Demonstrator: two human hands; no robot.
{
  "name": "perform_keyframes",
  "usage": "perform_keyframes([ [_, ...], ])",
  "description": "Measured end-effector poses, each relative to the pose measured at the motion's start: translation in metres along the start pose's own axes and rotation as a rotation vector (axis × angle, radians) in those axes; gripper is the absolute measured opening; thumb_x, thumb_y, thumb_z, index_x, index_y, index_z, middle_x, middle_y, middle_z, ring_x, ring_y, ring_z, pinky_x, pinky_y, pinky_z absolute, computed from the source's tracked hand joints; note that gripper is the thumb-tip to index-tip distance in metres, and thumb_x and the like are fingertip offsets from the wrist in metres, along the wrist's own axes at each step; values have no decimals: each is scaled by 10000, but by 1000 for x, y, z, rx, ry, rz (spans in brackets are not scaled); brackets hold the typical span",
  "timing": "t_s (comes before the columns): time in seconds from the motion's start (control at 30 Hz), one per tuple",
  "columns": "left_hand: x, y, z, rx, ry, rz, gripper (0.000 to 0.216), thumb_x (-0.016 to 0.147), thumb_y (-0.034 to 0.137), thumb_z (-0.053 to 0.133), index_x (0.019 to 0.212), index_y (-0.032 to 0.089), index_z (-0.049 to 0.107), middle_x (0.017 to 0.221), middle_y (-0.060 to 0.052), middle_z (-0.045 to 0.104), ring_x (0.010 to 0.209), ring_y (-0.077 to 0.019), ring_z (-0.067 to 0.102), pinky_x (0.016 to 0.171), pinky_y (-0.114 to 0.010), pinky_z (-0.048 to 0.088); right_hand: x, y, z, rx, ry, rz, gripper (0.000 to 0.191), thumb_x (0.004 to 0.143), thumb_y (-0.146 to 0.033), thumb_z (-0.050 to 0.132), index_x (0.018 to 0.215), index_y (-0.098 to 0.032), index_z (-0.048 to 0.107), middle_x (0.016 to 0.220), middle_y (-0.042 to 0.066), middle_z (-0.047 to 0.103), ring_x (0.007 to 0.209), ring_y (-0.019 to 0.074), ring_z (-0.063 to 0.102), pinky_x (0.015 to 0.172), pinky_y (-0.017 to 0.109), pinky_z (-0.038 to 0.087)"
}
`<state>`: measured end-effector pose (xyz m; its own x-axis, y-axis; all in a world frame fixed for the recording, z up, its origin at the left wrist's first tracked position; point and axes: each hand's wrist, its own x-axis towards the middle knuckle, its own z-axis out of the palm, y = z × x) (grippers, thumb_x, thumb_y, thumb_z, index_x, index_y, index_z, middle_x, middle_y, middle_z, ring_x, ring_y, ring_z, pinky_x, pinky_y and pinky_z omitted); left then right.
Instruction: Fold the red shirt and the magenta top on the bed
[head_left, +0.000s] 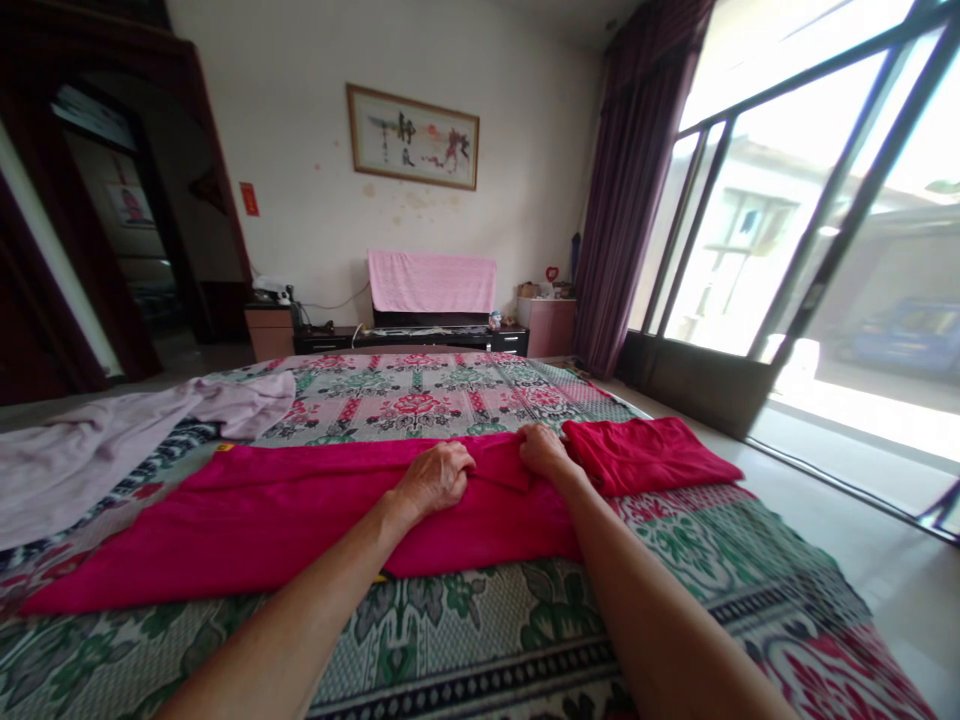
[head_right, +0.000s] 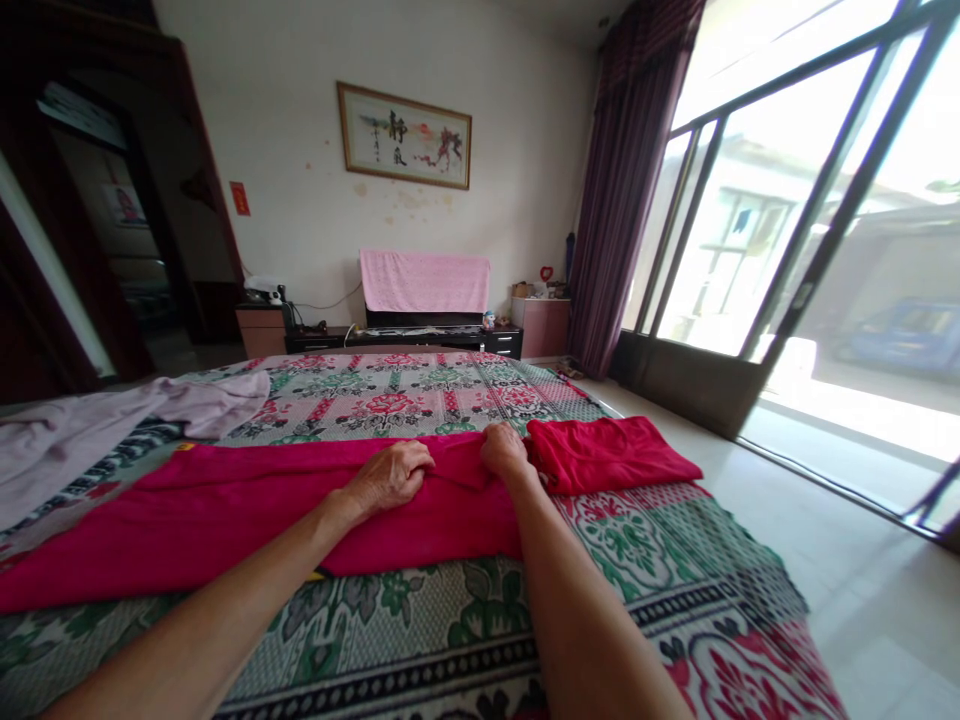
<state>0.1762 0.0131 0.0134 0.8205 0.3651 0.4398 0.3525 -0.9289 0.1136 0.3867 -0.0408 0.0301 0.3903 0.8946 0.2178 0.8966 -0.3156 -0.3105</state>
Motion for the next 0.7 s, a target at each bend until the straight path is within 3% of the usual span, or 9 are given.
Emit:
perform_keyframes([
  [0.23,-2,-3,-3,-75,19,-66,265,712,57,446,837,173,648,864,-43,659,855,-162,594,814,-258,454,0,-5,-5,3,36,-6,357,698,-83,500,973,-154,716,1021,137,686,985,227,608,825,269,427],
  [0.33,-1,-5,-1,-71,51,-130,256,740,73,441,839,181,651,864,-44,656,851,-163,598,815,-261,451,-1,-13,-14,44,48,-73,323,721,-134,506,959,-184,720,954,76,706,910,186,620,778,231,426],
  [0.53,-1,-8,5,-74,98,-266,246,779,114,453,895,177,661,872,-58,654,834,-170,605,802,-273,459,-8,-32,-24,230,-330,-408,207,675,-280,601,788,-159,726,668,-11,659,624,101,542,547,177,361],
  [0.7,-1,-9,8,-87,112,-271,229,789,136,462,877,191,666,859,-48,649,828,-163,604,778,-261,459,-13,-44,-14,76,-369,-468,213,674,-330,591,698,-150,702,527,-38,552,514,68,428,484,197,263],
])
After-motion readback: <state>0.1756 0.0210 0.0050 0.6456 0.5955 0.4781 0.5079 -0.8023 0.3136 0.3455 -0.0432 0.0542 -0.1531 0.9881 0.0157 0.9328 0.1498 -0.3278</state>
